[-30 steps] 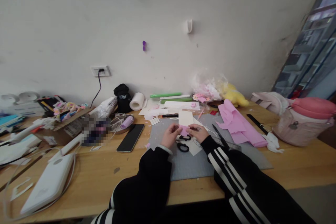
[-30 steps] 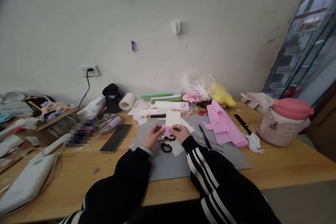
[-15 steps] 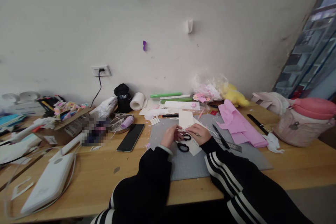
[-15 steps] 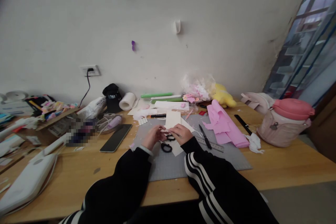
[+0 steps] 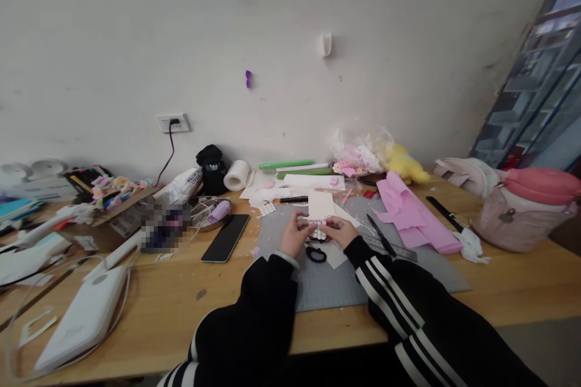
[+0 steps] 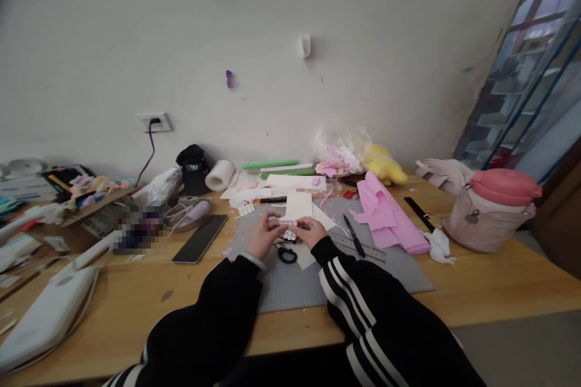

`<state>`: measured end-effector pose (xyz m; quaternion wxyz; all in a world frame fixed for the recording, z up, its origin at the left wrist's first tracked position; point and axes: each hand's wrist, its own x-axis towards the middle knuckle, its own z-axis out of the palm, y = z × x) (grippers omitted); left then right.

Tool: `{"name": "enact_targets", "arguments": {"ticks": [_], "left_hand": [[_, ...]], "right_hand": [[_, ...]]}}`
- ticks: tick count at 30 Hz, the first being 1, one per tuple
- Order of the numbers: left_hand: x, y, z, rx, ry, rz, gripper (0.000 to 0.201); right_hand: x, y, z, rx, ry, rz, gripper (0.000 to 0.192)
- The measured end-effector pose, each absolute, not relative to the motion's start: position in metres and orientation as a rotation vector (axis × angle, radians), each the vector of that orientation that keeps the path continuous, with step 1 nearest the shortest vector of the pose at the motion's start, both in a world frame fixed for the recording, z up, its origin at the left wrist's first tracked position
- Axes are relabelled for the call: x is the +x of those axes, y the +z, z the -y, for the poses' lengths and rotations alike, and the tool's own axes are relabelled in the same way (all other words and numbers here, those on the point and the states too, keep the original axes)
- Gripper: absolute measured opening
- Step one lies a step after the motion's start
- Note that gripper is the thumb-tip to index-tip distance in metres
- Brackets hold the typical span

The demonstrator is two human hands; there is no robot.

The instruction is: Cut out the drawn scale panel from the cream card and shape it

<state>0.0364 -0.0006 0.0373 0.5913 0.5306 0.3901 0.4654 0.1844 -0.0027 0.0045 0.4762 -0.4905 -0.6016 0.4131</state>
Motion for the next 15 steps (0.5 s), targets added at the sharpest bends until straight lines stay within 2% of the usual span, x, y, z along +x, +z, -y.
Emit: {"name": "enact_targets", "arguments": {"ticks": [15], "left_hand": [[0.03, 0.037, -0.002, 1.065, 1.003, -0.801, 0.018]], "right_hand": [[0.182, 0.028, 0.008, -1.223, 1.305, 1.15, 0.014]]}}
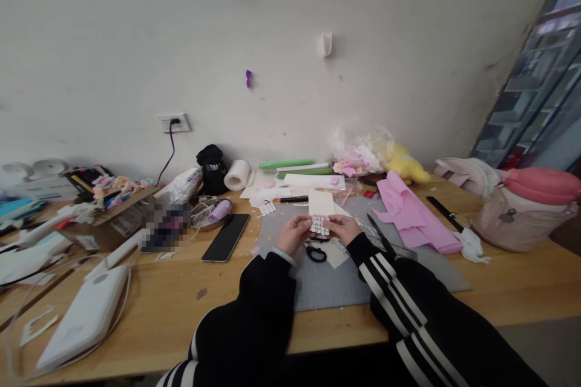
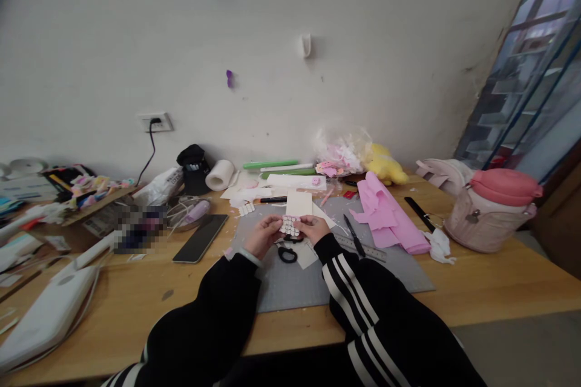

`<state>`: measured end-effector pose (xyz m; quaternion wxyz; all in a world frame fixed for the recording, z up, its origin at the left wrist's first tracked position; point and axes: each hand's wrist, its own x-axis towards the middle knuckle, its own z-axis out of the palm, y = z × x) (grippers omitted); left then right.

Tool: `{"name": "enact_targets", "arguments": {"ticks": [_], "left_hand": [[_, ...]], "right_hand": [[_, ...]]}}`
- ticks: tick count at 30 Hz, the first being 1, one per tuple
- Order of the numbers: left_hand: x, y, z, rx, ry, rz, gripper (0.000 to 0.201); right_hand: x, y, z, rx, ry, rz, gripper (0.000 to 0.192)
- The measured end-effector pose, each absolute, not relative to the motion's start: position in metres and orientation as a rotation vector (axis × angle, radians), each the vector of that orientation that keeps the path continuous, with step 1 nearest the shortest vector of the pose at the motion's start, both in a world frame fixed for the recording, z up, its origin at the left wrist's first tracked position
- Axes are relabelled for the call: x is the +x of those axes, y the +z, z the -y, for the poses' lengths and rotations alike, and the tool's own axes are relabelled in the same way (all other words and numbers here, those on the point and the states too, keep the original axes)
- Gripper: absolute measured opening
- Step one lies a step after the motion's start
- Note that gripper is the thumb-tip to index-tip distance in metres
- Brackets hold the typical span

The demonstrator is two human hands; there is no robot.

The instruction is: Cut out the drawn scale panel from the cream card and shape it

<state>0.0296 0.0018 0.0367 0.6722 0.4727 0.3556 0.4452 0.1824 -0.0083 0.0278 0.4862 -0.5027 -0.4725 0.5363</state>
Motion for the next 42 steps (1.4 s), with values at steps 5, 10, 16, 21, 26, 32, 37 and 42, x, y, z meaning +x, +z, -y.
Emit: {"name": "enact_targets", "arguments": {"ticks": [5, 10, 16, 21, 26, 32, 37, 42], "left_hand": [[0.0303, 0.0398, 0.0016, 1.025, 0.98, -0.748, 0.017], [0.0315, 0.0445, 0.0045, 1.029, 0.977, -0.748, 0.017], [0.0314, 0.0443, 0.0043, 1.068, 0.95, -0.822, 0.018], [0.0322, 0.0395, 0.0008, 1.102, 0.944, -0.896, 0.019], [0.0326, 0.0382, -0.001, 1.118, 0.949, -0.927, 0.02], [0.0327, 0.0387, 0.0002, 1.145, 0.913, -0.933, 0.021], [0.0339, 0.0371, -0.0006, 1.16, 0.888, -0.933, 0.02], [0.032, 0.0366, -0.001, 1.159, 0.909, -0.921, 0.021]], "right_hand": [[0.1838, 0.0309, 0.0082, -1.192, 1.388, 1.104, 0.015], [0.1833, 0.0299, 0.0079, -1.185, 1.408, 1.11, 0.014], [0.1851, 0.029, 0.008, -1.208, 1.353, 1.151, 0.013], [0.1864, 0.0313, 0.0093, -1.226, 1.306, 1.194, 0.012], [0.1863, 0.0313, 0.0096, -1.228, 1.266, 1.214, 0.012], [0.1873, 0.0303, 0.0092, -1.238, 1.207, 1.235, 0.012], [0.1863, 0.0299, 0.0093, -1.266, 1.146, 1.253, 0.011], [0.1866, 0.0312, 0.0101, -1.271, 1.125, 1.276, 0.012]]}}
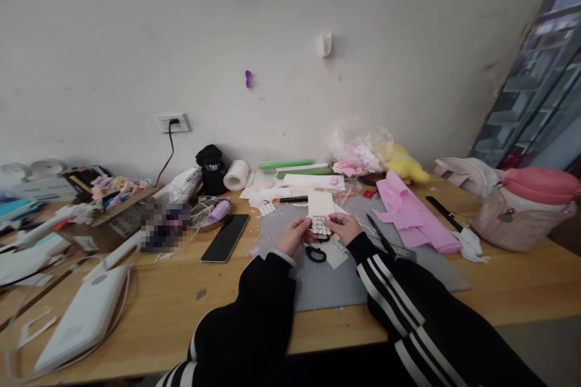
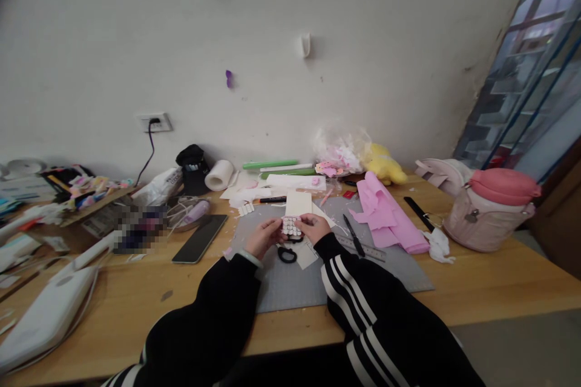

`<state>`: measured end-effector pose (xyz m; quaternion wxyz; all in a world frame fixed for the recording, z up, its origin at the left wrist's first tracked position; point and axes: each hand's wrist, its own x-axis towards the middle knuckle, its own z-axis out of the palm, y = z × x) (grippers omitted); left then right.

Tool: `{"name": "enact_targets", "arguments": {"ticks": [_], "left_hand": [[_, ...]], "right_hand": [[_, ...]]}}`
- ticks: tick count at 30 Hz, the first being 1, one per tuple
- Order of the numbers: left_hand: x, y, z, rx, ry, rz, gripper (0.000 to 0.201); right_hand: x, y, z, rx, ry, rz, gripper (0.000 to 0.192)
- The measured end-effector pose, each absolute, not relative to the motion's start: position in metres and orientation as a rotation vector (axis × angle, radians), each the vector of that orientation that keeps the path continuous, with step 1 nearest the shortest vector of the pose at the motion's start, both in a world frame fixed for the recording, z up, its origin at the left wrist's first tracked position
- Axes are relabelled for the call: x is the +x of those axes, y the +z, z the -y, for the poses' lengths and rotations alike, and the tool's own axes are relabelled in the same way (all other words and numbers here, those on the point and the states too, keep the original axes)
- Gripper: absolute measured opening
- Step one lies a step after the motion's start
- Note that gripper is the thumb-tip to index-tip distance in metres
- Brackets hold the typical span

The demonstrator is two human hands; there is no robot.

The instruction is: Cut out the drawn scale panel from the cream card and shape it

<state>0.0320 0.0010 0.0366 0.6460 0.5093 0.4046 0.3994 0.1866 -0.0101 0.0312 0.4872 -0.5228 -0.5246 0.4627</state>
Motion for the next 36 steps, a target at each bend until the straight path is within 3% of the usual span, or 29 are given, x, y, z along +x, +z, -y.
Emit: {"name": "enact_targets", "arguments": {"ticks": [25, 36], "left_hand": [[0.0344, 0.0365, 0.0024, 1.417, 1.033, -1.027, 0.017], [0.0389, 0.0331, 0.0041, 1.261, 0.906, -0.942, 0.019]], "right_hand": [[0.1841, 0.0268, 0.0091, -1.282, 1.182, 1.29, 0.013], [0.1783, 0.0235, 0.0137, -1.254, 1.003, 1.486, 0.016]]}}
